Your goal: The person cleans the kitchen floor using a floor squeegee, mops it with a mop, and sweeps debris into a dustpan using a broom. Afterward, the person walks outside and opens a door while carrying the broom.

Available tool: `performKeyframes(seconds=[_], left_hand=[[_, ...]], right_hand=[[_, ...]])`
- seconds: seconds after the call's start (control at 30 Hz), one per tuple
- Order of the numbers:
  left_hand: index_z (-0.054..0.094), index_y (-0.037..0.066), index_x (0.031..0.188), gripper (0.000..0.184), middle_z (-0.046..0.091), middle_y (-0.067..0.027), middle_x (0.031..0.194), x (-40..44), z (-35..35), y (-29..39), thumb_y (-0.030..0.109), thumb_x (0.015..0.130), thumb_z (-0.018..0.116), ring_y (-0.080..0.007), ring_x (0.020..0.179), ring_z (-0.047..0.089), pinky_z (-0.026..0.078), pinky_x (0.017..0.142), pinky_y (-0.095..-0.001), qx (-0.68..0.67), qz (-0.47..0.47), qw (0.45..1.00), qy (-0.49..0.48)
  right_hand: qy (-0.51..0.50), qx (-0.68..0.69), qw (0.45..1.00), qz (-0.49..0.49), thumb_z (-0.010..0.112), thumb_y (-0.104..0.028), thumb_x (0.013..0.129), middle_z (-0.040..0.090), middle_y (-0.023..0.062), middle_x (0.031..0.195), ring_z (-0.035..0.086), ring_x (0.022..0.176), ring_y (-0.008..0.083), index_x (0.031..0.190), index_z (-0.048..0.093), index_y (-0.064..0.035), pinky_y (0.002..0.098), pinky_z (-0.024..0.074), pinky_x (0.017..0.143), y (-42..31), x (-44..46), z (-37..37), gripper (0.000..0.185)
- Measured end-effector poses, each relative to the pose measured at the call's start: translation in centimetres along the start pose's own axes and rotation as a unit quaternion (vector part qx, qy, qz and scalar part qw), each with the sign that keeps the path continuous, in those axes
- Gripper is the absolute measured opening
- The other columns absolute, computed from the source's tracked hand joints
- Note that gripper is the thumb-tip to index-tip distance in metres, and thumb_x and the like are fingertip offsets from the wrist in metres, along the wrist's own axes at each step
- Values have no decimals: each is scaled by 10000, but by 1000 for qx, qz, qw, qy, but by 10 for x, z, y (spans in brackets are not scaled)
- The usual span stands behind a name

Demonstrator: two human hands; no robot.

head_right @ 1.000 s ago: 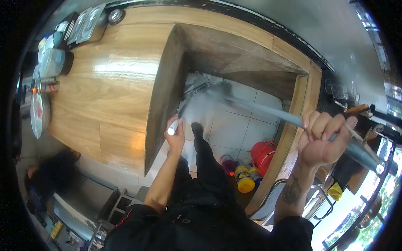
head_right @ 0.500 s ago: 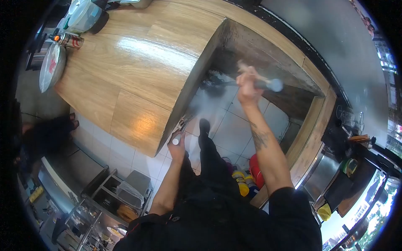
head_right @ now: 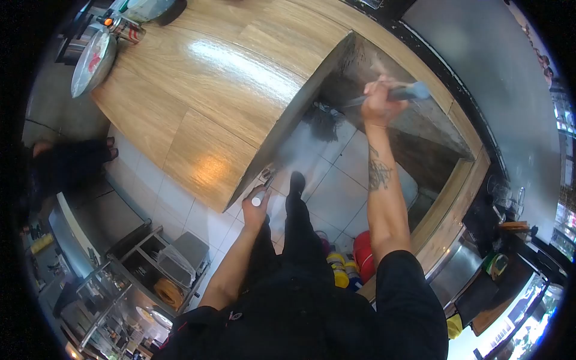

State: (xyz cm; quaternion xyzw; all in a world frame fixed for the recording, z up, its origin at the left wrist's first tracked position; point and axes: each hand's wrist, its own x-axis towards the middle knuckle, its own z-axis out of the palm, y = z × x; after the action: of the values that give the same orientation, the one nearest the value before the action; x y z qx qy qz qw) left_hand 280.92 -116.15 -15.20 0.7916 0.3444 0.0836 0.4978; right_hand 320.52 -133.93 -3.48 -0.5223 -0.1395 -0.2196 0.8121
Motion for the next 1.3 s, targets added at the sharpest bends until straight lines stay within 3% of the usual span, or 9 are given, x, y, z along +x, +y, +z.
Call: performKeyframes(seconds=[0.17, 0.33, 0.57, 0.87, 1.0, 1.07, 1.17, 1.2, 1.3], left_hand=[[710, -12, 1054, 244, 736, -187, 1068, -13, -6, 0, 162, 888, 752, -304, 1008, 717, 531, 889, -358, 47, 40, 998, -11], [702, 7, 1081, 254, 735, -179, 1103, -40, -27, 4, 171, 894, 756, -289, 1056, 705, 512, 937, -342, 33, -55, 998, -27], [705, 13, 1076, 230, 722, -198, 1140, -71, -53, 10, 158, 904, 749, -265, 1086, 690, 504, 961, -333, -5, -56, 998, -9], [715, 27, 1081, 279, 710, -211, 1155, -69, -78, -11, 190, 860, 760, -398, 1039, 680, 527, 921, -408, 64, -50, 996, 24], [711, 32, 1083, 274, 706, -227, 1125, -77, -101, -20, 199, 869, 751, -409, 1043, 672, 527, 897, -422, 42, -127, 990, 47], [709, 30, 1083, 273, 706, -231, 1112, -94, -107, -24, 202, 873, 749, -411, 1047, 669, 526, 894, -425, 33, -156, 987, 32], [694, 32, 1107, 266, 730, -208, 1070, -96, -107, -29, 213, 914, 718, -332, 966, 724, 541, 844, -372, 34, -159, 985, 65], [692, 13, 1087, 259, 730, -212, 1069, -101, -101, -43, 206, 917, 720, -331, 964, 725, 540, 836, -367, 49, -125, 987, 93], [692, -1, 1069, 250, 742, -192, 1008, -102, -110, -40, 190, 912, 730, -286, 901, 728, 542, 810, -354, 22, -164, 982, 89]], right_hand=[[13, -190, 967, 171, 677, -291, 962, 657, 150, 821, 606, 528, 178, 831, 608, -36, 332, 509, 546, 32, 55, -28, 295], [-71, -629, 772, 51, 657, -384, 975, 695, 208, 868, 753, 794, 245, 1113, 581, 63, 337, 563, 656, -10, 104, -19, 474], [-81, -238, 945, 211, 669, -291, 975, 705, 153, 877, 727, 839, 164, 1259, 515, 101, 244, 555, 718, 12, 112, 12, 508], [-283, -498, 820, 8, 671, -346, 949, 754, 147, 1018, 701, 907, 227, 1175, 714, -60, 349, 533, 810, 92, 110, 1, 367], [-192, -360, 881, 239, 586, -481, 990, 737, 155, 1033, 701, 981, 275, 1252, 661, -44, 363, 539, 866, 83, 83, -15, 515], [-42, -263, 793, 549, 501, -629, 984, 678, 171, 1201, 691, 999, 190, 1391, 539, -40, 364, 552, 792, -98, 9, 64, 717], [-114, -110, 618, 770, 603, -685, 881, 217, 305, 1582, 488, 1141, 686, 1597, 57, -91, 600, 549, 928, -102, -104, -13, 1079], [87, 46, 565, 819, 658, -416, 950, 393, 340, 1415, 655, 942, 483, 1556, 219, -93, 460, 620, 774, -86, -148, -29, 815], [213, 293, 531, 766, 528, -130, 990, 505, 239, 1149, 604, 765, 212, 1478, 317, -111, 279, 580, 598, 0, -212, -148, 532]])
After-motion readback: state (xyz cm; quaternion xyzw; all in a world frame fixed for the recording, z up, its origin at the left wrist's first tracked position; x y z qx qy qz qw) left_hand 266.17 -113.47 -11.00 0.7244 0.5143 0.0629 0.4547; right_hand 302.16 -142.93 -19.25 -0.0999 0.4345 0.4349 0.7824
